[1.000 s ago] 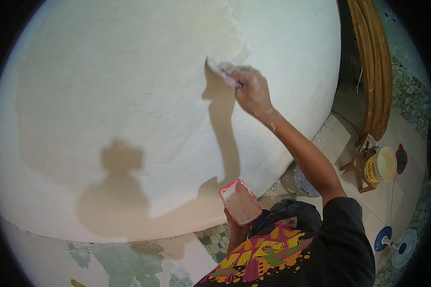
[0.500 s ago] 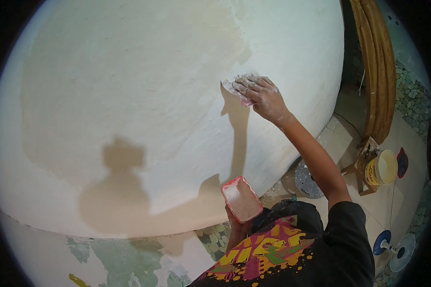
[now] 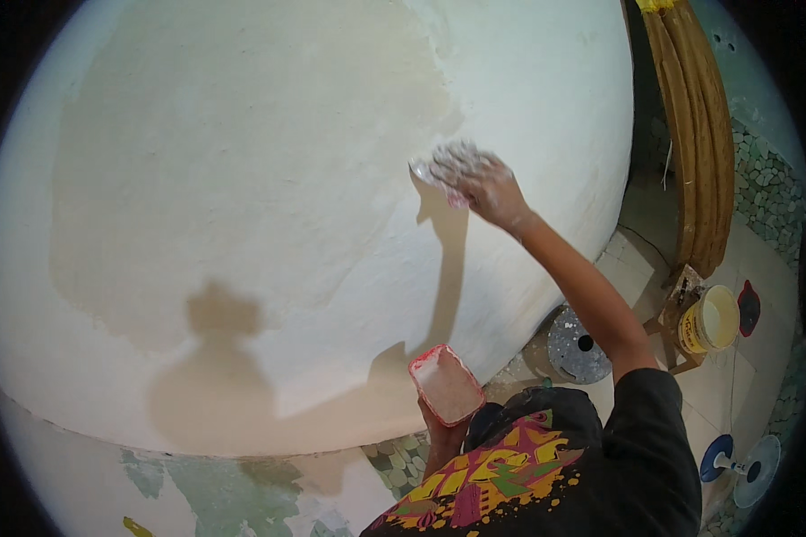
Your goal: Applying and smoothing wall filler or putty on a damaged wall surface using a scraper.
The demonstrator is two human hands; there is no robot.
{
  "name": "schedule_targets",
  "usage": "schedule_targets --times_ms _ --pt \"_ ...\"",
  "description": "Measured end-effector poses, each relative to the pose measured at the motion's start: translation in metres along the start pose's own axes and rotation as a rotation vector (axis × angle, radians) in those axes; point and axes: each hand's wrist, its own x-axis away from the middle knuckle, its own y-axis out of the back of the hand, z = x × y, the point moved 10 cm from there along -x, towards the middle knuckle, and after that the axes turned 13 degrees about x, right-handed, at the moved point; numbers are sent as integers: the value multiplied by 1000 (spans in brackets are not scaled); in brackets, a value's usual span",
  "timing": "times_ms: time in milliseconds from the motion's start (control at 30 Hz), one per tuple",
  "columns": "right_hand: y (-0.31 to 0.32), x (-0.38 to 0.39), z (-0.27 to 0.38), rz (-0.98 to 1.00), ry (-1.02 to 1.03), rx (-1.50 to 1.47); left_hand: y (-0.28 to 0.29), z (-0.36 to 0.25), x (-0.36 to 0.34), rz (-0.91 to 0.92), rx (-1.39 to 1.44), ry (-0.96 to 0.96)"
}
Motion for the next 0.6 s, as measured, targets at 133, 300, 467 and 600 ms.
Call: schedule_targets --times_ms 133,300,467,600 --pt "-8 22 -15 253 -403 -365 -11 1 3 49 23 45" --pt "30 -33 -75 -216 -886 -496 6 -9 2 -5 -23 -32" --pt "31 -66 -8 -60 -621 -131 38 -10 8 -73 17 -65" --pt "18 -36 65 111 -422 -347 7 -9 8 -37 -34 -94"
